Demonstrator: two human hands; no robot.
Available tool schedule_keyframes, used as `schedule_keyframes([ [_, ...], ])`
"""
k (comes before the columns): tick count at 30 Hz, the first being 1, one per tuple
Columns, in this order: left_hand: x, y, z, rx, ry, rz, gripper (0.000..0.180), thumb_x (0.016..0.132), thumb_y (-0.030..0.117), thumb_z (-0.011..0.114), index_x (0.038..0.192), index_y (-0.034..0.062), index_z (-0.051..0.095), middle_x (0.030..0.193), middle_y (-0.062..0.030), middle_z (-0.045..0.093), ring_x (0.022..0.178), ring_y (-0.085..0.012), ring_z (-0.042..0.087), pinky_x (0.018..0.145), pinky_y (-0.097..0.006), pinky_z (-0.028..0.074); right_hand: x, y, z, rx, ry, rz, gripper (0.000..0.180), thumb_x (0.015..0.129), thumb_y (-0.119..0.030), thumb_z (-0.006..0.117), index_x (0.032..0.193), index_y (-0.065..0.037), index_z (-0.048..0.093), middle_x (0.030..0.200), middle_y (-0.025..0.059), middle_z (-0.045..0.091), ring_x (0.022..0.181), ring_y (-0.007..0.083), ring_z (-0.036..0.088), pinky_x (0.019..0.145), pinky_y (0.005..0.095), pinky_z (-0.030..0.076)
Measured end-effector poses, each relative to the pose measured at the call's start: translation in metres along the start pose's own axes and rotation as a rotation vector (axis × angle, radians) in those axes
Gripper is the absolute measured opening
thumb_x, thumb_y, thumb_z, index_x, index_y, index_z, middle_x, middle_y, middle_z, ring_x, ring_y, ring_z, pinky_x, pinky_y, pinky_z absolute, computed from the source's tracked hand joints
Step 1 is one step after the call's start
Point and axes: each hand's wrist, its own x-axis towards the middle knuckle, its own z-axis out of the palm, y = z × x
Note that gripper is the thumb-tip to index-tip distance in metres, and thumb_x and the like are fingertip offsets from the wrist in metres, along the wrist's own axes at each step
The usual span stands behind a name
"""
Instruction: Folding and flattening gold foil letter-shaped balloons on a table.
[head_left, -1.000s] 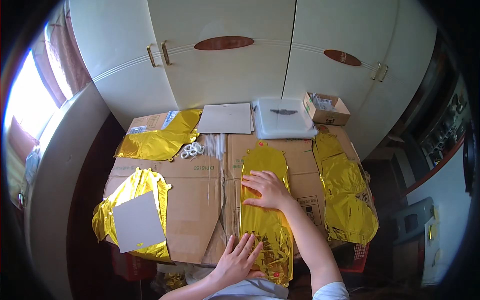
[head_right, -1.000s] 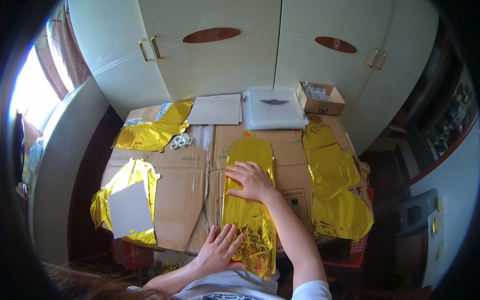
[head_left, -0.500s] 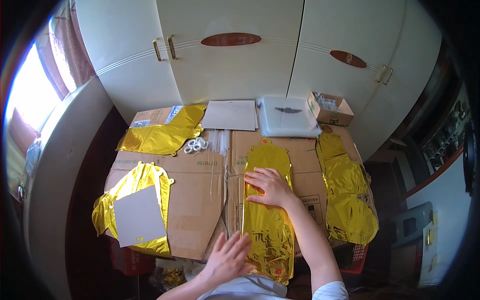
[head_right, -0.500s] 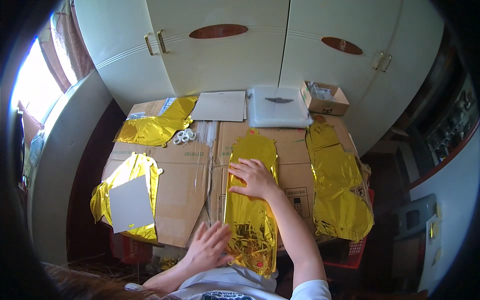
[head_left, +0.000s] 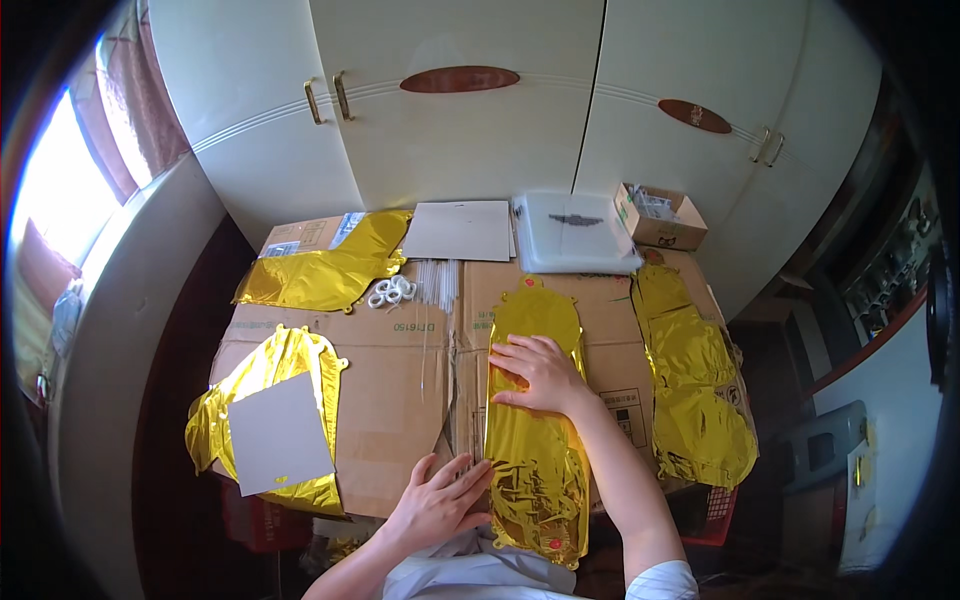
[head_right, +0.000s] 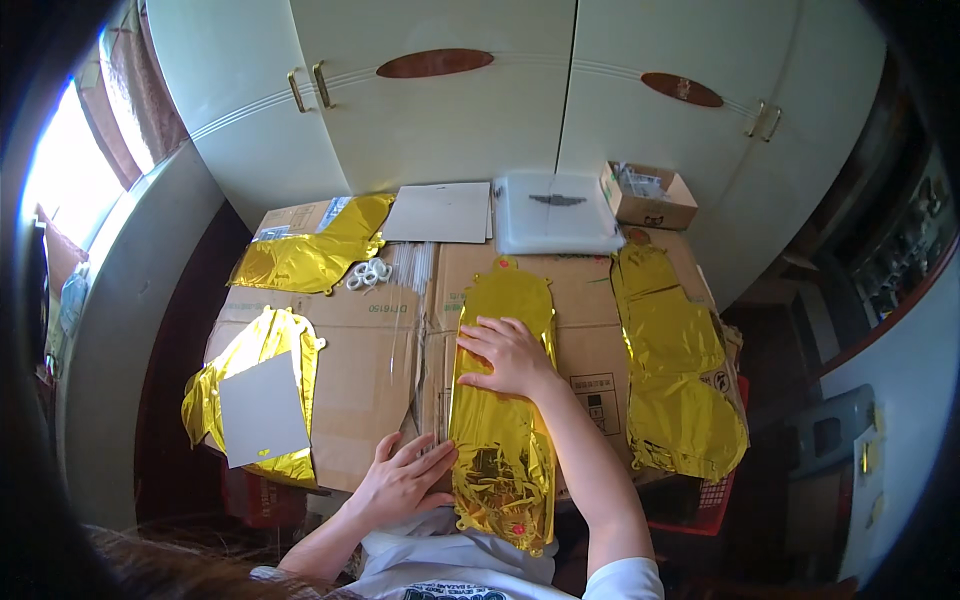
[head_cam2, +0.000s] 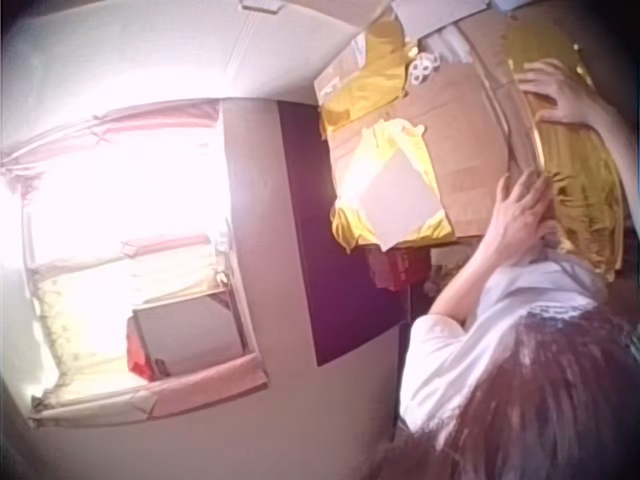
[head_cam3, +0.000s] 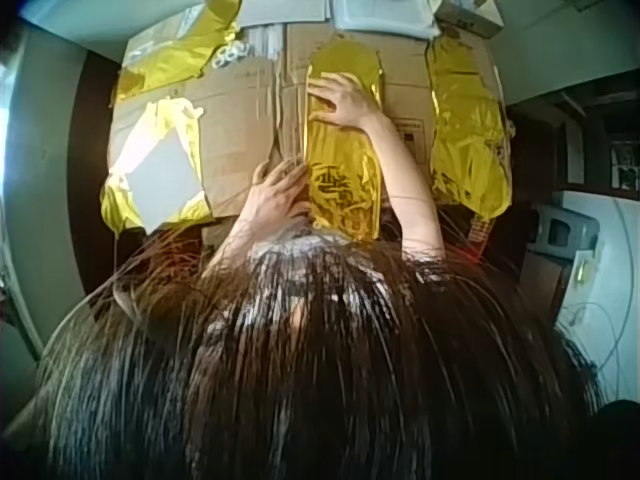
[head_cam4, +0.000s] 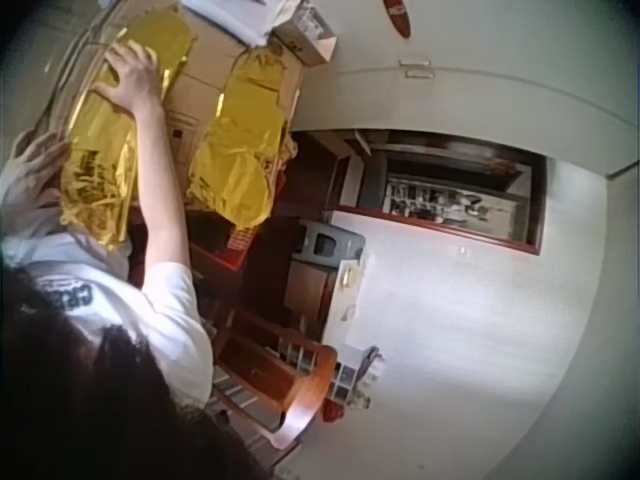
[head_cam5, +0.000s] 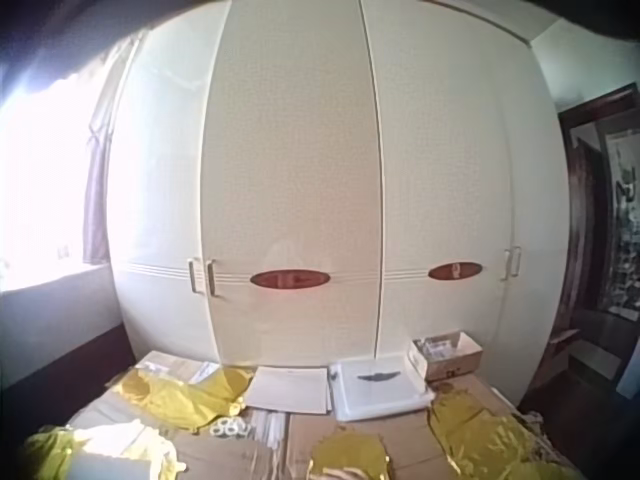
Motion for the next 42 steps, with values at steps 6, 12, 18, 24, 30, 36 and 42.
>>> schedule_keyframes([
  [6,-0.002,-0.001,0.002,-0.033,-0.046,0.000,0.064,0.090,0.055,0.054,0.137,0.0118,0.052,0.143,-0.0019,0.048,0.131,-0.0219,0.041,0.108,-0.054,0.027,0.000,-0.001,0.000,-0.024,0.022,-0.020,0.062,0.083,-0.060,0.063,0.124,-0.014,0.064,0.134,0.0032,0.058,0.128,0.0238,0.048,0.109,0.0436,0.033],
  [12,-0.004,-0.002,0.002,-0.024,-0.060,-0.003,0.065,0.092,0.056,0.050,0.140,0.0124,0.049,0.144,-0.0014,0.047,0.132,-0.0207,0.040,0.109,-0.053,0.027,0.008,-0.021,-0.019,-0.131,0.167,-0.111,0.040,0.086,-0.043,0.066,0.116,-0.017,0.068,0.118,0.0021,0.065,0.118,0.0225,0.054,0.106,0.0470,0.035],
  [18,-0.006,-0.004,0.009,0.011,-0.007,0.013,0.066,0.092,0.059,0.048,0.139,0.0128,0.050,0.142,-0.0014,0.049,0.130,-0.0199,0.043,0.107,-0.052,0.031,-0.020,-0.072,-0.038,-0.043,-0.076,-0.312,0.021,0.086,-0.022,0.064,0.105,-0.015,0.069,0.100,-0.0014,0.065,0.098,0.0170,0.059,0.095,0.0392,0.041],
  [24,-0.006,-0.005,0.009,0.052,0.043,0.027,0.063,0.091,0.059,0.048,0.135,0.0132,0.054,0.137,-0.0010,0.054,0.125,-0.0181,0.048,0.102,-0.048,0.038,-0.051,-0.090,-0.025,0.078,-0.114,-0.298,0.030,0.078,-0.013,0.065,0.108,-0.012,0.068,0.102,-0.0021,0.064,0.099,0.0146,0.059,0.091,0.0335,0.040],
  [30,-0.008,-0.006,0.013,0.037,0.073,0.031,0.062,0.091,0.058,0.049,0.133,0.0129,0.056,0.138,-0.0008,0.053,0.123,-0.0177,0.048,0.101,-0.048,0.039,-0.050,-0.087,-0.018,0.042,-0.104,-0.257,0.031,0.079,-0.011,0.065,0.110,-0.014,0.070,0.107,-0.0041,0.065,0.099,0.0141,0.059,0.088,0.0341,0.041],
  [36,-0.008,-0.007,0.013,0.036,0.078,0.041,0.061,0.092,0.057,0.048,0.132,0.0128,0.056,0.138,-0.0008,0.052,0.124,-0.0173,0.047,0.100,-0.048,0.039,-0.043,-0.083,-0.018,-0.003,-0.026,-0.237,0.032,0.076,-0.010,0.064,0.107,-0.014,0.071,0.102,-0.0041,0.065,0.093,0.0152,0.059,0.087,0.0336,0.042],
  [42,-0.007,-0.006,0.011,0.011,0.057,0.032,0.063,0.090,0.058,0.052,0.134,0.0130,0.054,0.138,0.0003,0.053,0.124,-0.0184,0.047,0.104,-0.049,0.035,-0.037,-0.077,-0.014,-0.109,-0.026,-0.187,0.028,0.079,-0.015,0.063,0.107,-0.011,0.068,0.096,-0.0020,0.063,0.091,0.0155,0.059,0.088,0.0344,0.041],
])
